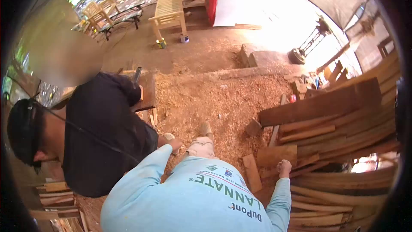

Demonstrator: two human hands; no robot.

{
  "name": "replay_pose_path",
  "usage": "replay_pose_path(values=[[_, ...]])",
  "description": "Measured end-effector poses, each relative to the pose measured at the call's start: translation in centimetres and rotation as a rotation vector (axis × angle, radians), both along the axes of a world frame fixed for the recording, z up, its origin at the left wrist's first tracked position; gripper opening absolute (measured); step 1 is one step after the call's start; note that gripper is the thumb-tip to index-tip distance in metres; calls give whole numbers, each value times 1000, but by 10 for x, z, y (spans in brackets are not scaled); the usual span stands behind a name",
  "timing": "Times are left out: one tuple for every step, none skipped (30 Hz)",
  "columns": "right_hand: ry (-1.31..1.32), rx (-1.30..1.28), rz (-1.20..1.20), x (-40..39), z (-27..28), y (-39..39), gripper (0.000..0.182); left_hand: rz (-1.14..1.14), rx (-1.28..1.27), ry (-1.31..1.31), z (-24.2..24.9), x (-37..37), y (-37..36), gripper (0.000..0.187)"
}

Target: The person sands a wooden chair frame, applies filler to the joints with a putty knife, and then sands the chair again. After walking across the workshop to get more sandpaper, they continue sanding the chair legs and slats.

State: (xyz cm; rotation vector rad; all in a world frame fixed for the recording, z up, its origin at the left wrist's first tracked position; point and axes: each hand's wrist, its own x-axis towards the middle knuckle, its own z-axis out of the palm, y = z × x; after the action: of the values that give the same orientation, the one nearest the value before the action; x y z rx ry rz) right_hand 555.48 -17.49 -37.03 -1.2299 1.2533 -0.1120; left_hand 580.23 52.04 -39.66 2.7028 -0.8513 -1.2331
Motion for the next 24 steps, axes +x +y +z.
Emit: replay_pose_path(values=[[-43, -32, 35, 39, 7, -6, 26, -105, 11, -20, -22, 4, 4, 31], [-140, 38, 4, 76, 10, 0, 26, -139, 16, -11, -44, 12, 5, 31], [-235, 109, -27, 113, 14, 4, 26, 191, 47, 111, -69, 20, 3, 33], [-180, 104, 139, 142, -4, -2, 17, 520, 73, 235, -92, 32, -2, 35], [-123, 96, 304, 164, -37, -11, 10, 847, 96, 364, -109, 45, -7, 37], [-92, -491, 1070, 189, -37, 1, 9, 790, -7, 342, -120, 65, -10, 37], [-160, -1369, 1438, 215, -37, 13, 9, 731, -104, 312, -125, 89, -10, 37], [-87, -1171, 1464, 232, -22, 33, 4, 663, -123, 284, -127, 107, -18, 38], [-4, -987, 1464, 247, -12, 51, 10, 595, -142, 253, -129, 125, -25, 40], [-240, -1005, 1569, 263, -46, 40, 9, 628, -76, 243, -109, 167, -38, 42], [-217, -929, 1444, 278, -52, 47, 7, 719, 10, 235, -82, 214, -56, 44], [-168, -911, 1534, 301, -38, 53, 6, 779, 27, 199, -43, 258, -74, 47], [-118, -890, 1623, 313, -28, 53, 8, 833, -15, 147, -4, 299, -90, 50], [-99, -893, 1673, 327, -17, 55, 8, 833, -134, 78, 13, 335, -98, 50], [-61, -869, 1703, 351, -29, 52, 10, 822, -250, 11, 31, 370, -106, 50], [-47, -840, 1735, 359, -78, 33, 13, 927, -302, -7, 43, 400, -115, 48], [-63, -808, 1763, 360, -142, 9, 16, 1033, -355, -23, 53, 427, -123, 47], [-66, -782, 1787, 368, -182, -9, 20, 1135, -408, -43, 62, 454, -127, 45], [-119, -730, 1806, 378, -219, -22, 24, 1175, -426, -39, 74, 476, -129, 42], [-83, -753, 1865, 417, -194, -23, 23, 1215, -439, -25, 81, 488, -132, 39], [-49, -777, 1926, 456, -167, -28, 22, 1255, -449, -9, 86, 498, -137, 37], [-16, -800, 1988, 496, -141, -35, 22, 1207, -355, -119, 66, 506, -134, 34], [292, -957, 2020, 546, -126, -20, 22, 1156, -265, -231, 45, 509, -130, 32], [261, -979, 2162, 591, -129, -36, 23, 1164, -266, -255, 17, 502, -124, 32]])
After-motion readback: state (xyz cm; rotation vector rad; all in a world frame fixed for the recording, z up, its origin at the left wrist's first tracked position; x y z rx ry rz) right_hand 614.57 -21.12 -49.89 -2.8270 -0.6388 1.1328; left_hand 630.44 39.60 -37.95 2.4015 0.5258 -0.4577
